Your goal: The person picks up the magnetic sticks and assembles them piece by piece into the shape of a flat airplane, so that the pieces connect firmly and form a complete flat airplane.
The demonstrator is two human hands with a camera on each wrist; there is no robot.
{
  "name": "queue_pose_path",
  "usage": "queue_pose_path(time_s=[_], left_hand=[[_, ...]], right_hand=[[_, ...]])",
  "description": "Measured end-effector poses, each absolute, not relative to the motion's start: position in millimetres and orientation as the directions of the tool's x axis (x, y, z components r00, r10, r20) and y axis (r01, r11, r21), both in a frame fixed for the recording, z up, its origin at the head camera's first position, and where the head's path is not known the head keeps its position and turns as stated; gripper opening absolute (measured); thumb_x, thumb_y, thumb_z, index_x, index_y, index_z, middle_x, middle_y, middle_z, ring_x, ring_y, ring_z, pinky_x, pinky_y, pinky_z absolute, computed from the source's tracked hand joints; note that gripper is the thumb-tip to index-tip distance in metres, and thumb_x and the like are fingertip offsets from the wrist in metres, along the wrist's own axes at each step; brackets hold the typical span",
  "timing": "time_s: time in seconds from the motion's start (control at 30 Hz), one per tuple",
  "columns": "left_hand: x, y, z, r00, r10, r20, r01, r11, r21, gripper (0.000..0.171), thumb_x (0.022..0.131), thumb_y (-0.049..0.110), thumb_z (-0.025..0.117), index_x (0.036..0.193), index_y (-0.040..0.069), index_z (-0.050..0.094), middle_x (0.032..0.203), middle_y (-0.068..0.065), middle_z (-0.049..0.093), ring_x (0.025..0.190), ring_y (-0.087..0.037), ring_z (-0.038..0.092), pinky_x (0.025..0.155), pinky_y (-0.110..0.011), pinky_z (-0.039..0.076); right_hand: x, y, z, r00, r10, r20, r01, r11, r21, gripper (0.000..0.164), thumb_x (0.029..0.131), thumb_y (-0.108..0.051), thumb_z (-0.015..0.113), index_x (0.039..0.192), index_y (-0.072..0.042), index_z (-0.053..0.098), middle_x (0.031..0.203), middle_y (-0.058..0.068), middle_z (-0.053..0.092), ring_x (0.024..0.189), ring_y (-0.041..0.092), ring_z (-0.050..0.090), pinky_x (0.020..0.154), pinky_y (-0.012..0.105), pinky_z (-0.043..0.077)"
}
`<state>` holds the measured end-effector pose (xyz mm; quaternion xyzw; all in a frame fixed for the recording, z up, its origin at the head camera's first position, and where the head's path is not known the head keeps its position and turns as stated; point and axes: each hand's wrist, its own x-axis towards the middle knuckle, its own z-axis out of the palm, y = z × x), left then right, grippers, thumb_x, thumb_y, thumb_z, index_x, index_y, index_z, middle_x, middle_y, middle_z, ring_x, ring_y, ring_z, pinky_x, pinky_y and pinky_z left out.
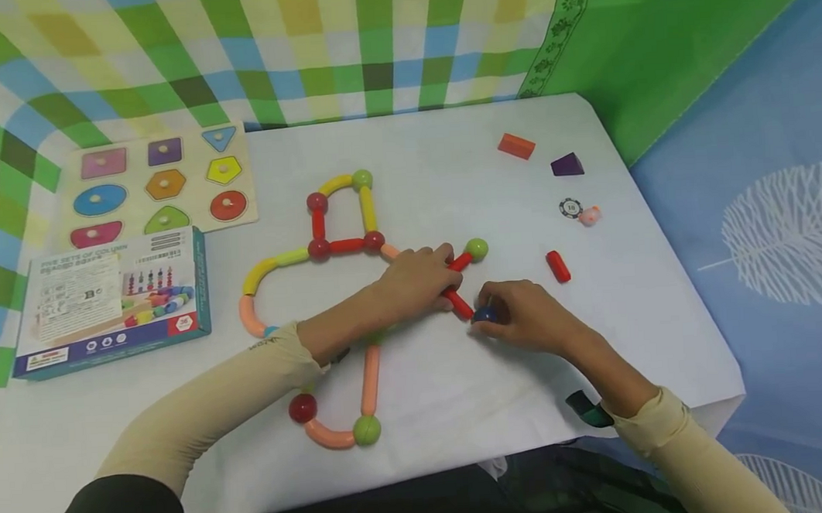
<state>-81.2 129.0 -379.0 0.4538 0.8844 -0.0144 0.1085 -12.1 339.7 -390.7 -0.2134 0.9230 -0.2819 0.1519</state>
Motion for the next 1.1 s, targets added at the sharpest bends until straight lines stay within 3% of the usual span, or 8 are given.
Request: queue_pose_path(time_s=[0.27, 0.37, 0.47, 0.57, 0.7, 0.87, 1.1], left_hand=[[-83, 125, -377, -0.577, 0.796, -0.185, 0.797, 0.598, 0.088, 0.03, 0.086, 0.042, 0.068, 0.112, 0.027, 0.065, 0.114, -0.003, 0.048, 0.087, -0.017, 0.05, 0.069, -0.03, 0.045], [-83, 125, -377, -0.577, 0.795, -0.188, 0.795, 0.599, 0.094, 0.03, 0.086, 0.041, 0.067, 0.112, 0.027, 0.065, 0.113, -0.002, 0.048, 0.087, -0.017, 0.049, 0.069, -0.029, 0.044], [-84, 124, -377, -0.577, 0.794, -0.191, 0.794, 0.6, 0.1, 0.03, 0.086, 0.041, 0.067, 0.113, 0.027, 0.065, 0.113, -0.003, 0.048, 0.087, -0.017, 0.049, 0.068, -0.028, 0.044], [-84, 124, -376, -0.577, 0.792, -0.199, 0.789, 0.604, 0.118, 0.03, 0.087, 0.041, 0.067, 0.113, 0.026, 0.064, 0.113, -0.003, 0.049, 0.086, -0.016, 0.049, 0.068, -0.028, 0.043], [-89, 123, -373, -0.588, 0.78, -0.216, 0.762, 0.623, 0.176, 0.034, 0.089, 0.043, 0.063, 0.118, 0.026, 0.061, 0.112, -0.001, 0.05, 0.086, -0.016, 0.05, 0.07, -0.028, 0.044], [-100, 128, -365, -0.618, 0.754, -0.224, 0.724, 0.656, 0.212, 0.047, 0.091, 0.045, 0.059, 0.131, 0.023, 0.051, 0.111, 0.0, 0.052, 0.088, -0.016, 0.053, 0.071, -0.029, 0.045], [-117, 153, -369, -0.674, 0.686, -0.276, 0.657, 0.727, 0.202, 0.05, 0.092, 0.04, 0.058, 0.135, 0.017, 0.046, 0.113, 0.002, 0.055, 0.095, -0.014, 0.054, 0.077, -0.029, 0.049]], right_hand=[[-7, 330, -397, -0.886, -0.453, -0.105, -0.321, 0.759, -0.566, 0.041, 0.076, -0.039, 0.079, 0.108, -0.021, 0.061, 0.084, -0.014, 0.059, 0.071, 0.006, 0.055, 0.064, 0.023, 0.05], [-12, 339, -393, -0.907, -0.411, -0.092, -0.294, 0.775, -0.559, 0.038, 0.08, -0.04, 0.075, 0.108, -0.018, 0.062, 0.085, -0.011, 0.06, 0.073, 0.008, 0.055, 0.064, 0.025, 0.05], [-25, 358, -388, -0.966, -0.257, -0.031, -0.21, 0.849, -0.484, 0.034, 0.086, -0.04, 0.069, 0.106, -0.012, 0.063, 0.081, -0.001, 0.061, 0.071, 0.016, 0.054, 0.06, 0.032, 0.046], [-40, 381, -385, -0.999, -0.054, -0.001, -0.049, 0.93, -0.363, 0.037, 0.089, -0.034, 0.065, 0.107, -0.003, 0.06, 0.084, 0.013, 0.059, 0.072, 0.027, 0.053, 0.058, 0.042, 0.042], [-52, 403, -387, -0.986, 0.07, -0.15, 0.109, 0.956, -0.273, 0.045, 0.088, -0.03, 0.065, 0.113, 0.005, 0.052, 0.093, 0.023, 0.057, 0.079, 0.035, 0.052, 0.061, 0.048, 0.044], [-53, 401, -388, -0.954, 0.042, -0.295, 0.146, 0.929, -0.339, 0.041, 0.089, -0.03, 0.064, 0.112, 0.003, 0.054, 0.092, 0.02, 0.06, 0.077, 0.031, 0.054, 0.056, 0.036, 0.049], [-54, 361, -397, -0.971, -0.08, -0.226, 0.053, 0.848, -0.528, 0.035, 0.086, -0.035, 0.07, 0.104, -0.005, 0.064, 0.079, 0.007, 0.064, 0.07, 0.023, 0.055, 0.056, 0.029, 0.048]])
